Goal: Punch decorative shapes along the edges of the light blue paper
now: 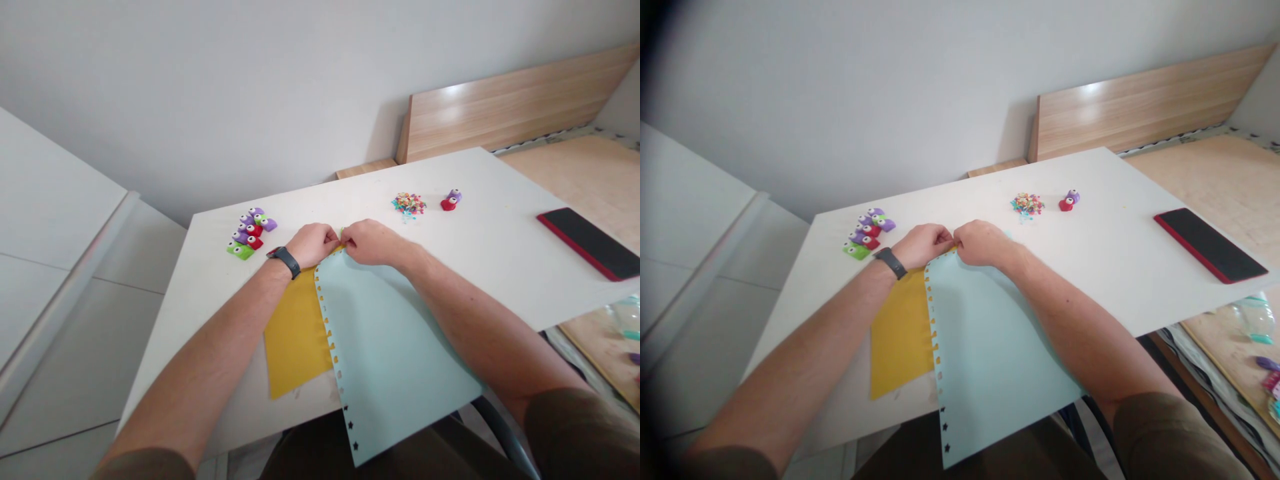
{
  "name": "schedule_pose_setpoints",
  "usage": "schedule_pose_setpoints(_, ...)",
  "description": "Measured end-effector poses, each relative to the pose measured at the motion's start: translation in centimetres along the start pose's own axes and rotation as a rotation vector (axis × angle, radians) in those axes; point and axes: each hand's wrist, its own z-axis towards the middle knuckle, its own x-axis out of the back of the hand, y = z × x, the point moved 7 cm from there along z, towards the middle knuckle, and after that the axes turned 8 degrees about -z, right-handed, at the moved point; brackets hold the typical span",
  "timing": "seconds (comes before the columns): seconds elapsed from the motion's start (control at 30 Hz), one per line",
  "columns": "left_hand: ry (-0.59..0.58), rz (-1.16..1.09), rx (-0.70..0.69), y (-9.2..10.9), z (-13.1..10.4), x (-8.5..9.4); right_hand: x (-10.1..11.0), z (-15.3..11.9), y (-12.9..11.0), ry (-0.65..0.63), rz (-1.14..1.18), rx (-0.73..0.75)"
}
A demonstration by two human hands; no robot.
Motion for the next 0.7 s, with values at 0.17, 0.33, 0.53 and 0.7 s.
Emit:
schedule_pose_setpoints(0.17,-0.005,0.054,-0.023,0.5,0.0,0.0,0.0,0.0,-0.1,-0.01,-0.003,0.008)
schedule_pose_setpoints(0.33,0.011,0.092,-0.046,0.5,-0.2,-0.2,0.0,0.0,-0.1,-0.034,0.0,0.011)
schedule_pose_setpoints(0.53,0.09,-0.011,-0.038,0.3,0.1,1.2,-0.2,0.1,-0.1,-0.033,0.005,0.005)
schedule_pose_setpoints(0.7,0.224,-0.108,-0.083,3.1,2.3,3.8,-0.3,0.0,-0.4,-0.007,-0.013,-0.002)
